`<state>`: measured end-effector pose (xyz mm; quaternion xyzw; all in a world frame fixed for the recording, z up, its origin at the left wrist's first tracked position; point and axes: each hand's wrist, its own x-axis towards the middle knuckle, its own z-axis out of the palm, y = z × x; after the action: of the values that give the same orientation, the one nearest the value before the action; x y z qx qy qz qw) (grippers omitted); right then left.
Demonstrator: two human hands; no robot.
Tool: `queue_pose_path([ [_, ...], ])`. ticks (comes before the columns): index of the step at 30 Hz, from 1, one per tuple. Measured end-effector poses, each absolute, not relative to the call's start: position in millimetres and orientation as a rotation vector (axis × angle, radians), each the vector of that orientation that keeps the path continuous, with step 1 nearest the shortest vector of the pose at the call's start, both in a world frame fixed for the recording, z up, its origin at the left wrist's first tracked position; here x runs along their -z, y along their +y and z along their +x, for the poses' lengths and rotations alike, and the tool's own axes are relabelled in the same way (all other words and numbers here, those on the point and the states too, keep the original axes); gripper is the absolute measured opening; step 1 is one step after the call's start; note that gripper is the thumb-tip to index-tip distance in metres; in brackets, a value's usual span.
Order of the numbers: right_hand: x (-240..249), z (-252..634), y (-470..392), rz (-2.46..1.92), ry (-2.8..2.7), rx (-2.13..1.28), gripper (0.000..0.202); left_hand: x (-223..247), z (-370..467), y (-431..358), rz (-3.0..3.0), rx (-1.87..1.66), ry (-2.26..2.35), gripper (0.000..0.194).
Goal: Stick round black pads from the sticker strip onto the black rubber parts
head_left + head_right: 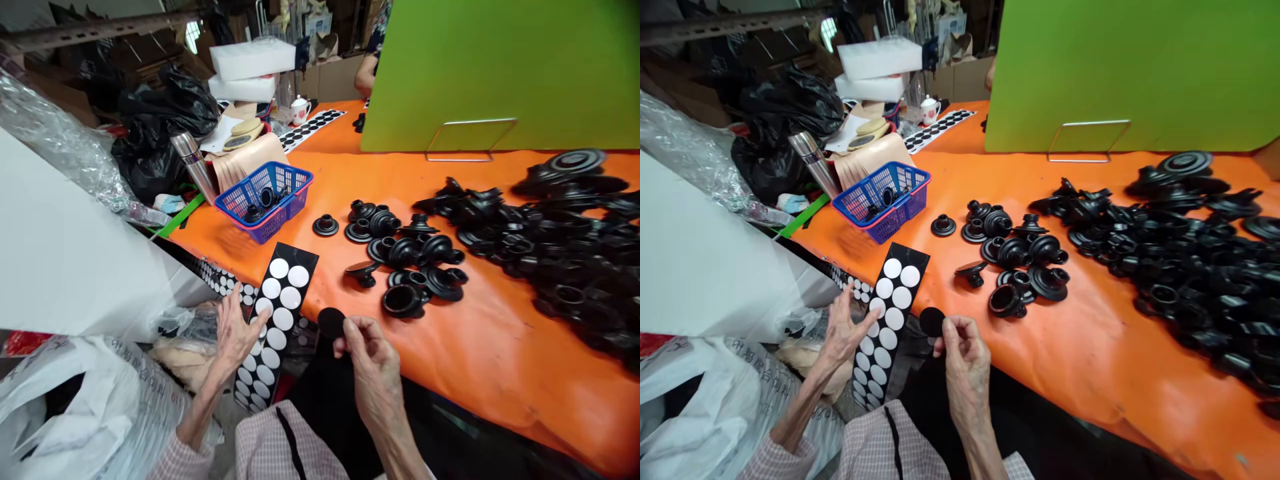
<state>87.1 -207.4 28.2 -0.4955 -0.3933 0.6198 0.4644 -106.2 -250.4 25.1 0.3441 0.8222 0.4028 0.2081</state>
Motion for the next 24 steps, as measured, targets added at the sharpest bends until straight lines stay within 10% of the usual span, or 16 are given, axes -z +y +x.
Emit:
queue_pose_path([
  [4,-21,101,-219,-1.239,-0.867,-1.632,0.039,4,-142,-289,0.643,-0.959,1.675,0.039],
  [13,-3,111,-243,-1.171,-0.745,-1.831,0.034,-33,-245,-340,0.073,-1.756,1.555,0.043],
  [24,17,106,-250,-1.287,-0.774,-1.947,0.047,26,-284,-240,-0.244,-1.582,1.418,0.038],
])
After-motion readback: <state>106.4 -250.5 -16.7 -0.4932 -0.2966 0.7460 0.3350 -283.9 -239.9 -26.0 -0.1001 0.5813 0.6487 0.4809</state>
